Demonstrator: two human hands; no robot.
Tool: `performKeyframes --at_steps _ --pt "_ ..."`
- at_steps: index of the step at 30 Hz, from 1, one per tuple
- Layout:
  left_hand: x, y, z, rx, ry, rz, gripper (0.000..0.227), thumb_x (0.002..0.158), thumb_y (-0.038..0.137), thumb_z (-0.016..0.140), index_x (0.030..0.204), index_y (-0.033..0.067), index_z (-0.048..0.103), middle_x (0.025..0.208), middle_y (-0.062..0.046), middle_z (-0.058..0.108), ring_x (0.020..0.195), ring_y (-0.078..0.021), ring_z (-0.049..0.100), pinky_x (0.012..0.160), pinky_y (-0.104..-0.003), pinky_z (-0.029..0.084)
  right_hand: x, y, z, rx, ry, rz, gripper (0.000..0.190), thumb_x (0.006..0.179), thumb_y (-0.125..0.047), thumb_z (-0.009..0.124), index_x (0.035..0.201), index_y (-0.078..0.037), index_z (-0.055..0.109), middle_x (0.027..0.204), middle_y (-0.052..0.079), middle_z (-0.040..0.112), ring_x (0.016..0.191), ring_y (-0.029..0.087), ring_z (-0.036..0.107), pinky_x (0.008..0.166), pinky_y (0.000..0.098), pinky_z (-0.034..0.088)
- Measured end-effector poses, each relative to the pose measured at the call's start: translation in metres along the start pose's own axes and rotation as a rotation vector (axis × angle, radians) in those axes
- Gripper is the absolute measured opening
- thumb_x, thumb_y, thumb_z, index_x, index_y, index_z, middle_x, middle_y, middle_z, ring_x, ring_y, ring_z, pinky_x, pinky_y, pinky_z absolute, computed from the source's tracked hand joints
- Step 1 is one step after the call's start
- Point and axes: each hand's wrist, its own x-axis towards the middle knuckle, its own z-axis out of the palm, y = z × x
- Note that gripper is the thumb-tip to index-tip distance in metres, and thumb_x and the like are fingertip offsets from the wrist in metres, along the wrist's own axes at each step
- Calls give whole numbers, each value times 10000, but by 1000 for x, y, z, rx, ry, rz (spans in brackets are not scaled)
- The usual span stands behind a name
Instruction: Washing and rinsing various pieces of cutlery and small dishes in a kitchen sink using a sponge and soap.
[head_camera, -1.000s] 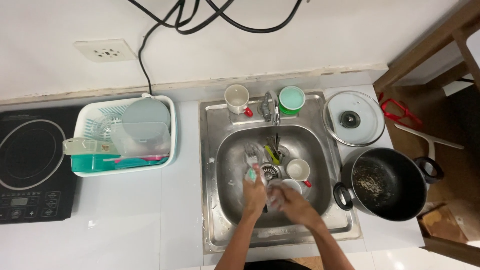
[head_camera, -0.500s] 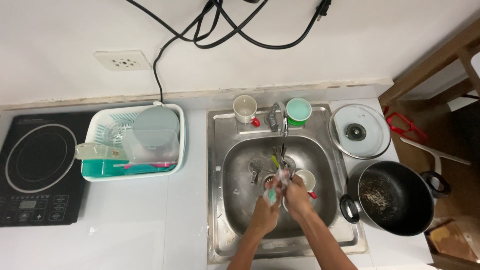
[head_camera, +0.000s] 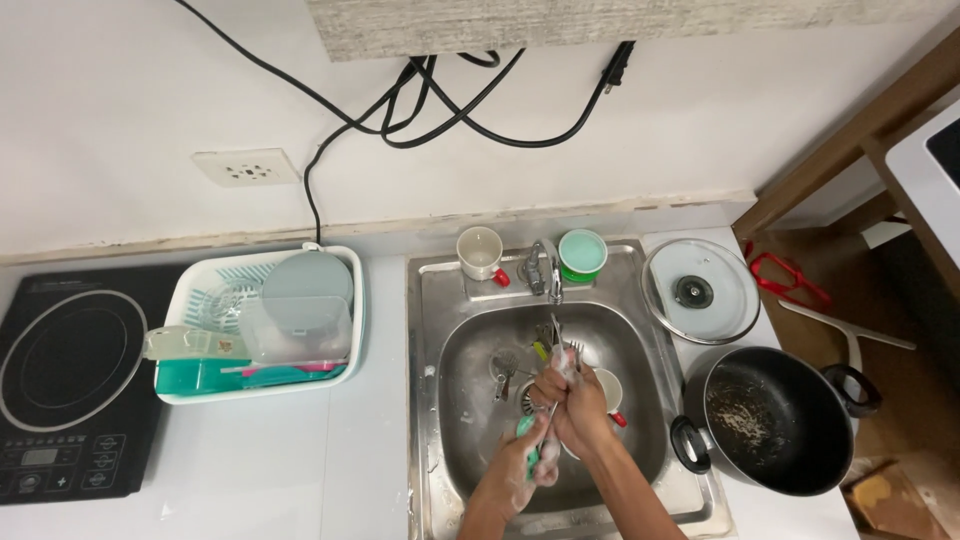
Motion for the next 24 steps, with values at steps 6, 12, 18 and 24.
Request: performKeyframes --at_steps 6,12,18,24 --pt "4 16 37 44 121 79 489 1075 488 805 785 159 589 588 56 466 433 -70 314 429 -256 207 13 -4 -2 92 15 57 362 1174 -8 353 849 -108 475 696 -46 324 573 77 236 500 265 263" --pt "4 14 44 113 312 121 485 1101 590 658 959 134 744 656 0 535 494 -110 295 442 -310 185 -1 5 3 -62 -9 -63 302 1175 -325 592 1136 -34 661 717 40 471 632 181 450 572 332 432" --pt "4 -2 22 119 132 261 279 1167 365 647 1016 179 790 704 44 592 635 -121 445 683 -369 430 -19 16 14 -566 188 -65 492 1128 -303 637 731 -19 694 764 205 797 794 313 833 768 489 693" --pt "-8 -9 21 67 137 247 144 1207 225 626 1161 89 626 650 -30 468 540 -115 382 504 -281 314 -18 17 17 -622 201 -59 560 1179 -421 521 833 -12 683 489 70 493 443 244 650 605 440 664"
